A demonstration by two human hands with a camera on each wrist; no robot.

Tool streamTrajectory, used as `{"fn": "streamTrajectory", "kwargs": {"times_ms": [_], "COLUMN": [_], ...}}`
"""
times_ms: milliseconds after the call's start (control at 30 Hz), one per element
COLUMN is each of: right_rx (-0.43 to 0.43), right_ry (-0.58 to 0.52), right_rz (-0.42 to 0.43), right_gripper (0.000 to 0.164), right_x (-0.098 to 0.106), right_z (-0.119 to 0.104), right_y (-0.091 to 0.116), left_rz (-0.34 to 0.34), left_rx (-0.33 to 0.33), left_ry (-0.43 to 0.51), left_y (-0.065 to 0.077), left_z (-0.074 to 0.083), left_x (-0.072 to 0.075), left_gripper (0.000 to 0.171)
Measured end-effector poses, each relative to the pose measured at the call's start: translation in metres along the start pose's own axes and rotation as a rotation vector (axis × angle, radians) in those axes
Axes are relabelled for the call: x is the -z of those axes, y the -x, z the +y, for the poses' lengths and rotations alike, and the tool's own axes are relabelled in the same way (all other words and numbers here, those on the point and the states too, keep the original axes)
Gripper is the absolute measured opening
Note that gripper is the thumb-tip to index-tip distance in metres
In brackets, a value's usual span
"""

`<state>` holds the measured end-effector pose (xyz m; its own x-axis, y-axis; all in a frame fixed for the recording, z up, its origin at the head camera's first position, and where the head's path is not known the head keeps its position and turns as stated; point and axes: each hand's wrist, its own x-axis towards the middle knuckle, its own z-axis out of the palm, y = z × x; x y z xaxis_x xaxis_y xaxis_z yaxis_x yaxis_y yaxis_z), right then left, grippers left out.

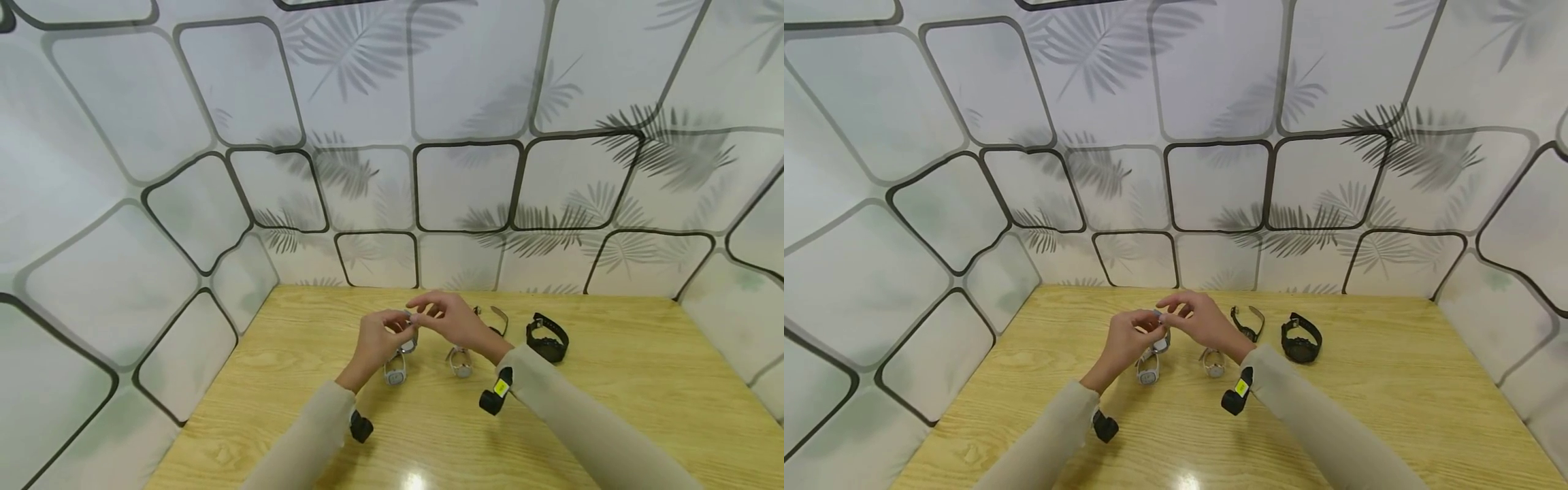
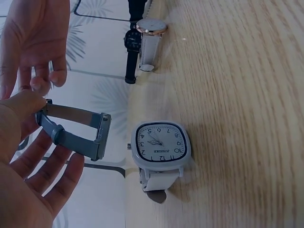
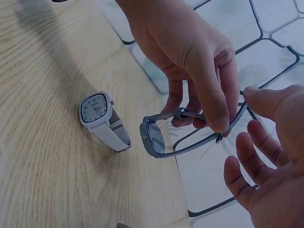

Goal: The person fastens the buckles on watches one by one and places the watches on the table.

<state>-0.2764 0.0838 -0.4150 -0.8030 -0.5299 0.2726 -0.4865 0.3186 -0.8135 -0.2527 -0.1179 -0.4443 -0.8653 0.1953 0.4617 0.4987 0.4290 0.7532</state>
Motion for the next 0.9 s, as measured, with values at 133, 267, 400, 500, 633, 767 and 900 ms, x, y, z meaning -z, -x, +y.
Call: {"fn": "streamTrajectory", "kwargs": {"times_ms": [133,267,400,500,633,767,900], "right_rx": [0.006,0.001,0.004,0.009,0.005,0.005,0.014], "right_ry": [0.014,0.024,0.019,0.011,-0.016,-0.046,-0.072], "right_rz": [-0.004,-0.010,-0.007,0.010,0.019,0.019,0.042], "right_gripper": [0.026,0.022,0.023,0.023,0.022,0.022,0.023], "right_x": [-0.0028,-0.0038,-0.0040,-0.0033,-0.0027,-0.0026,-0.0014], "right_z": [0.0003,-0.0006,0.0004,0.0023,0.0049,0.0076,0.0093], "right_y": [-0.0010,-0.0011,-0.0010,-0.0009,0.0001,0.0019,0.0045], "left_rz": [0.001,0.003,0.005,0.004,-0.001,-0.008,-0.010], "left_rx": [-0.035,-0.052,-0.057,-0.067,-0.069,-0.060,-0.068], "left_ry": [-0.008,-0.016,-0.031,-0.045,-0.059,-0.065,-0.067], "left_y": [0.0005,0.0016,0.0032,0.0042,0.0057,0.0067,0.0080], "left_z": [-0.0041,-0.0062,-0.0061,-0.0056,-0.0057,-0.0063,-0.0056], "left_x": [-0.0014,-0.0019,-0.0014,-0.0005,0.0003,0.0001,0.0003], "left_gripper": [0.009,0.009,0.011,0.013,0.012,0.012,0.012]}}
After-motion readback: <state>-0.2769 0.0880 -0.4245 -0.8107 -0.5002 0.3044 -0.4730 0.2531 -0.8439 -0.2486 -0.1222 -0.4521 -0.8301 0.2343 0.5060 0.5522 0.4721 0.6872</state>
